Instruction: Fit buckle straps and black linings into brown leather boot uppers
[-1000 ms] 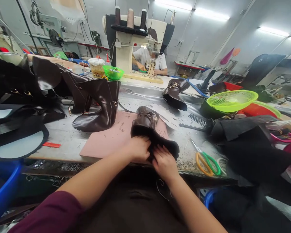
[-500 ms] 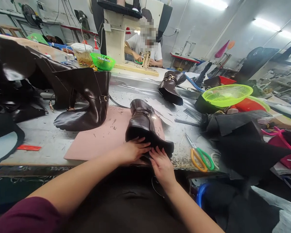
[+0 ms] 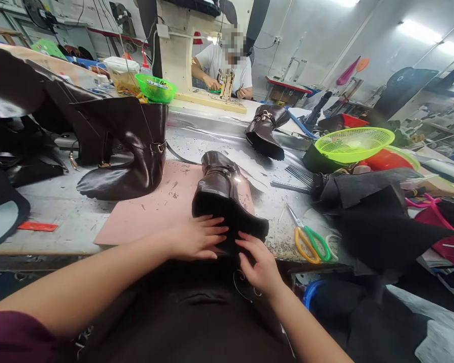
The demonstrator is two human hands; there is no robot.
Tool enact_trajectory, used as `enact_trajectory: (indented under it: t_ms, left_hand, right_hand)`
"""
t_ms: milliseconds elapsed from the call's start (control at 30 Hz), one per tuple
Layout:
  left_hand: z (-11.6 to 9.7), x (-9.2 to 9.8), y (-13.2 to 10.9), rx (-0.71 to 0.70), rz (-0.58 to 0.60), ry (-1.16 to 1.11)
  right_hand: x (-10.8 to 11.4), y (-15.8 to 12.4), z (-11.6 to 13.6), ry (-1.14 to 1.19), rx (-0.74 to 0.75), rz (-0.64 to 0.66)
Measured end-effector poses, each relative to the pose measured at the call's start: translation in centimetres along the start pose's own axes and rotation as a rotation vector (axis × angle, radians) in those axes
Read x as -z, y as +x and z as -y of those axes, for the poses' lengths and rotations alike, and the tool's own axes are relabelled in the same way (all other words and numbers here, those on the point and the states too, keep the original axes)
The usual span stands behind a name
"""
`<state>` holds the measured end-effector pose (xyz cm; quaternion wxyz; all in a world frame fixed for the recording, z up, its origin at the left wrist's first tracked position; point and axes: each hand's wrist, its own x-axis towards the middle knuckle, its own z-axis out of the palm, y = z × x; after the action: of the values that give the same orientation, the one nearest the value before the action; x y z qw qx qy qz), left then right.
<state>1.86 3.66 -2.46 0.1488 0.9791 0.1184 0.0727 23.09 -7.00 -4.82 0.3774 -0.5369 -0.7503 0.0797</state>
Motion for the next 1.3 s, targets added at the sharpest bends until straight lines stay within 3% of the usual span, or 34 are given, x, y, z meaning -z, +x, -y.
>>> enact_trajectory:
  t_ms: [100, 233, 400, 467, 567, 700, 800, 933, 1033, 1167, 1300]
  left_hand:
    - [-1.6, -0.5, 1.4, 0.024, -0.071, 0.064]
    - [-2.9, -0.8, 2.7, 0.162, -0.099, 0.084]
    - [-3.1, -1.6, 2.8, 0.261, -0.182, -0.012]
    - [-2.9, -2.0, 2.6, 0.227, -0.213, -0.009]
    - [-2.5, -2.1, 1.9, 0.111, -0.221, 0.019]
    - [-2.0, -0.9, 0.9, 0.010, -0.104, 0.005]
    - [-1.8, 0.1, 0.3, -0.016, -0.022, -0.037]
    - [-1.8, 0.7, 0.4, -0.015, -0.012, -0.069]
    - [-1.6, 0.7, 1.7, 0.081, -0.004, -0.066]
    - [-0.6, 0.2, 3.7, 0.340, -0.051, 0.127]
    - [0.7, -0.9, 4.0, 0.372, -0.167, 0.261]
  right_hand:
    - [-0.2, 0.3, 0.6, -0.079, 0.076, -0.046]
    - [-0.6, 1.1, 1.0, -0.144, 0.125, -0.065]
    - [-1.1, 1.4, 1.4, -0.191, -0.067, -0.091]
    - [-0.9, 1.0, 1.3, -0.137, -0.049, -0.069]
    - [0.1, 0.3, 0.6, -0.031, 0.090, 0.010]
    - [1.4, -0.1, -0.2, 0.128, 0.113, 0.155]
    - [1.6, 0.0, 0.0, 0.082, 0.062, 0.149]
    - [1.7, 0.4, 0.8, 0.010, 0.141, 0.195]
    - [1.5, 1.5, 1.2, -0.027, 0.118, 0.253]
    - [-0.3, 3.4, 1.6, -0.304, 0.089, 0.142]
    - [-2.4, 5.1, 1.2, -0.415, 0.136, 0.160]
